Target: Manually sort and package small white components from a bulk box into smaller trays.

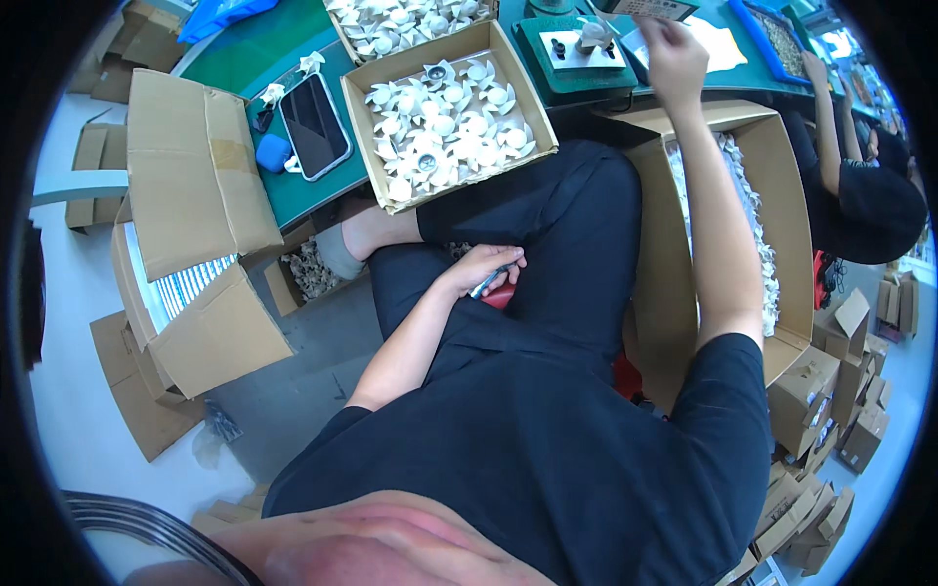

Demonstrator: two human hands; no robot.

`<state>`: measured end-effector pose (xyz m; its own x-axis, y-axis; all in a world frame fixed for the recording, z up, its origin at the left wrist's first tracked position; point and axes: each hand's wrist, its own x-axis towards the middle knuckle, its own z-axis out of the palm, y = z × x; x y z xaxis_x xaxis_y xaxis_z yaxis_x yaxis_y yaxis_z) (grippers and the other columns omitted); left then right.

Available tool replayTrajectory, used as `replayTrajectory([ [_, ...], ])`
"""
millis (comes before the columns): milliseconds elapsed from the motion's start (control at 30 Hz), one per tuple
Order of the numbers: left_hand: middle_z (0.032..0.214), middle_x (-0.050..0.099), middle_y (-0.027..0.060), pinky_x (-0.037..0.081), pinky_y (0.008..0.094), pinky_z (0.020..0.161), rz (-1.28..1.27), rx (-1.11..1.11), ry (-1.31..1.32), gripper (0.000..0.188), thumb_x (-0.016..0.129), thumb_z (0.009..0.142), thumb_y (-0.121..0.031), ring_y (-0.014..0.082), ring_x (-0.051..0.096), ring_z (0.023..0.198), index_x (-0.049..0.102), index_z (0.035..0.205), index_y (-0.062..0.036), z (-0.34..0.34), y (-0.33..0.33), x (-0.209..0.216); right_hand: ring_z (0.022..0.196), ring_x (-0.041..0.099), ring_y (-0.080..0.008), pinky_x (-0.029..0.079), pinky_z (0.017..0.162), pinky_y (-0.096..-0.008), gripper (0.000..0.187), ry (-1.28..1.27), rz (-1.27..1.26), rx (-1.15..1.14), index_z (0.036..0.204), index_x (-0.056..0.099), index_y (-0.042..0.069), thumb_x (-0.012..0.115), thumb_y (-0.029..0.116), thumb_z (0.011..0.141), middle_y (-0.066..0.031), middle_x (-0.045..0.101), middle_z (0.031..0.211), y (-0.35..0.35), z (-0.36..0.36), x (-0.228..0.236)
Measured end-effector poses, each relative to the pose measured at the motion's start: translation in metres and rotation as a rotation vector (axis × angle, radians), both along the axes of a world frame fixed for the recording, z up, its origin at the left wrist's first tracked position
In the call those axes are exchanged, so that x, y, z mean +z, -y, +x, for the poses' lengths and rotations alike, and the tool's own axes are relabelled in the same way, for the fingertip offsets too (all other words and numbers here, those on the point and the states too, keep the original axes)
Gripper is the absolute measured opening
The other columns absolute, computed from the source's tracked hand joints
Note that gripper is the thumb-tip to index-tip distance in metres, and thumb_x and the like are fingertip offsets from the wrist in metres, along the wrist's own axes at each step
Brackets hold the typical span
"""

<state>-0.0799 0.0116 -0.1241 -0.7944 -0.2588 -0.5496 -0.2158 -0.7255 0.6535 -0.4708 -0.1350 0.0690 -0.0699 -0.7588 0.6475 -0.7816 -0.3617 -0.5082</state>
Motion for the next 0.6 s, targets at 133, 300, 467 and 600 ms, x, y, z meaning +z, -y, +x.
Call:
replayTrajectory([
  [133,0.076,0.066,0.0044,0.037,0.0213,0.039,-0.001,-0.06,-0.019,0.035,0.057,0.107,-0.037,0.0055,0.048,0.045,0.064,0.106,-0.0024,-0.014,-0.004,0.006,0.113,0.065,-0.0391,0.049,0.099,-0.043,0.025,-0.445,0.187,-0.492,0.117,0.069,0.002,0.063,0.015,0.096,-0.0223,0.07,0.121,0.077,-0.136,-0.081],
  [300,0.074,0.063,0.0021,0.038,0.0218,0.039,-0.023,0.054,0.1,0.038,0.056,0.107,-0.038,0.0057,0.049,0.047,0.064,0.109,-0.0014,-0.002,-0.004,0.0,0.114,0.064,-0.0379,0.047,0.101,-0.0417,0.034,-0.295,0.312,-0.38,0.124,0.066,0.001,0.061,0.015,0.093,-0.023,0.066,0.13,0.104,-0.108,-0.101],
  [467,0.074,0.058,0.0,0.038,0.0223,0.039,0.061,0.062,0.061,0.041,0.045,0.109,-0.036,0.0069,0.05,0.049,0.064,0.11,0.0002,0.003,0.001,-0.001,0.106,0.069,-0.0186,0.054,0.094,-0.0346,0.026,0.188,0.255,0.133,0.118,0.075,0.005,0.074,0.009,0.092,-0.0047,0.076,0.109,0.055,-0.054,-0.062],
  [600,0.076,0.057,0.0004,0.04,0.0231,0.038,0.135,0.075,-0.069,0.043,0.036,0.107,-0.032,0.0085,0.051,0.049,0.064,0.113,0.0012,0.011,-0.001,0.009,0.101,0.066,-0.014,0.051,0.091,-0.0294,0.023,0.499,0.265,0.297,0.116,0.073,0.003,0.072,0.011,0.095,-0.0057,0.074,0.108,0.0,0.048,0.01],
])
